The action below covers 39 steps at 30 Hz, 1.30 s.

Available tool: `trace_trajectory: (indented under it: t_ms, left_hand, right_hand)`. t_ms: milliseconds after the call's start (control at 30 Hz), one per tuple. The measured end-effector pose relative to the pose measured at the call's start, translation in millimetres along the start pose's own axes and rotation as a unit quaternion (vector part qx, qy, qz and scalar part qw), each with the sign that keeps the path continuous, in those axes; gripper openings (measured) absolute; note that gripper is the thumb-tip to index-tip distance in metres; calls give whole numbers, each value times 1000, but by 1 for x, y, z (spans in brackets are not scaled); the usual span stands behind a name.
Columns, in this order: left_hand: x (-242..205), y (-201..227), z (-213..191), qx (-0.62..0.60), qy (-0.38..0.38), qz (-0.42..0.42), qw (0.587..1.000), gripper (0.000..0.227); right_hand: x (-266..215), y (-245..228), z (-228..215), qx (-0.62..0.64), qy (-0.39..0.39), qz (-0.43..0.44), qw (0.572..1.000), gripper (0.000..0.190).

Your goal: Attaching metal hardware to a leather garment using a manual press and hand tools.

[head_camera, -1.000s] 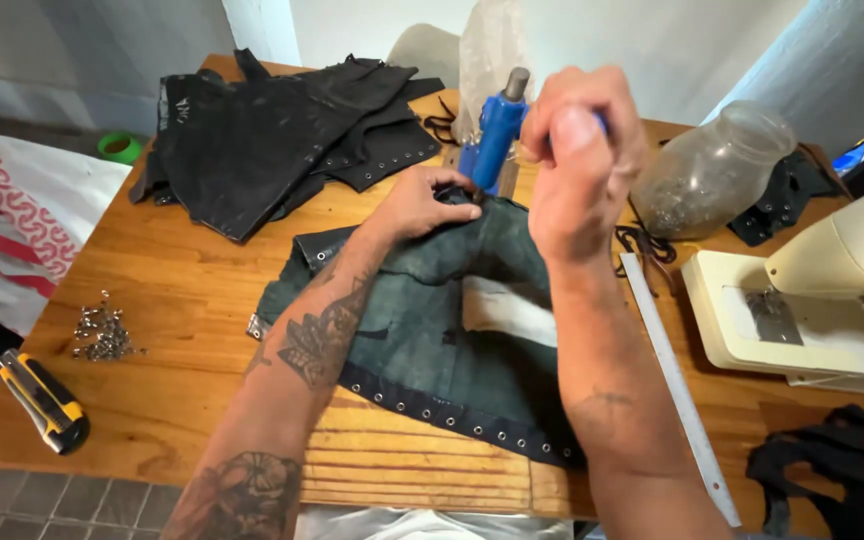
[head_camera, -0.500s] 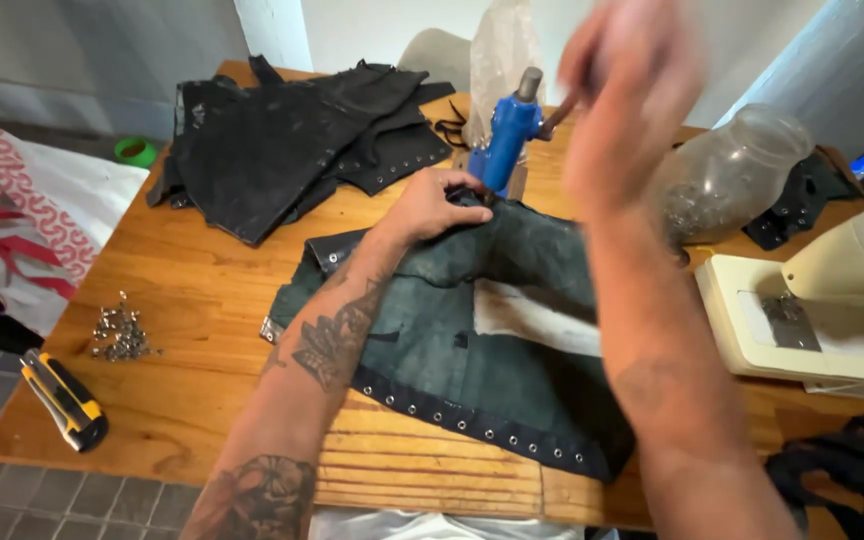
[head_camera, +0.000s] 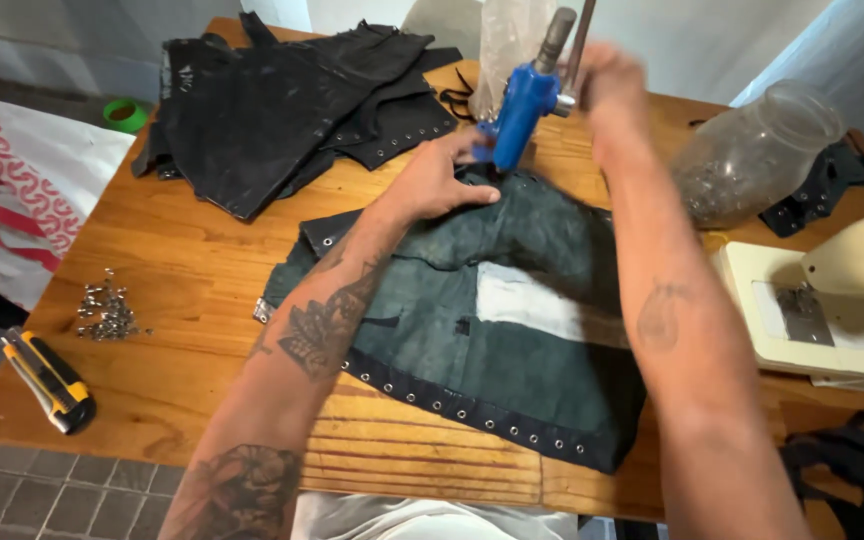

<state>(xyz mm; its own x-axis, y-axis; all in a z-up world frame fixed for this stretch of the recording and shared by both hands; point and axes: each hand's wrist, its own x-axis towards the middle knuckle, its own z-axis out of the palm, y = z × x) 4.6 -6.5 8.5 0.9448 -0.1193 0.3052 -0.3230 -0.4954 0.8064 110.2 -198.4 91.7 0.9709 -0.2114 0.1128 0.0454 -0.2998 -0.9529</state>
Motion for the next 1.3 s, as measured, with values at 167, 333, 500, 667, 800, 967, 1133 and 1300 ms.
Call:
trace_trajectory:
  t_ms: [167,333,500,667,800,967,1133,1300]
  left_hand:
    - [-20,21,-14,100,9,-59,993,49]
    - [-53,31,-12,115,38,-47,991,34]
    - [-105,40,-17,172,69,208,961,25]
    - [-173,52,-21,295,144,484,811,22]
    - [-200,48,-24,299,185,557,752,35]
    - [-222,51,-30,340,189,515,764,36]
    - [-245,53,-23,356,172,406,824,21]
    - [-264,43,-33,374,192,372,828,25]
  right_hand:
    - [-104,35,-46,-176,-264,-98,943,43]
    - [-138,68,-66,-235,-220,-251,913,45]
    - [-195,85,-81,-223,-44,-574,787,18]
    - [-264,100,-93,-237,56,-715,656,7]
    - [-297,108,-97,-247,10,-728,640,24]
    - [-315,118,-89,-216,-38,-713,666,26]
    - [-320,119,-89,-220,-65,-706,670,32]
    - [-326,113,-89,-218,-92,-706,667,27]
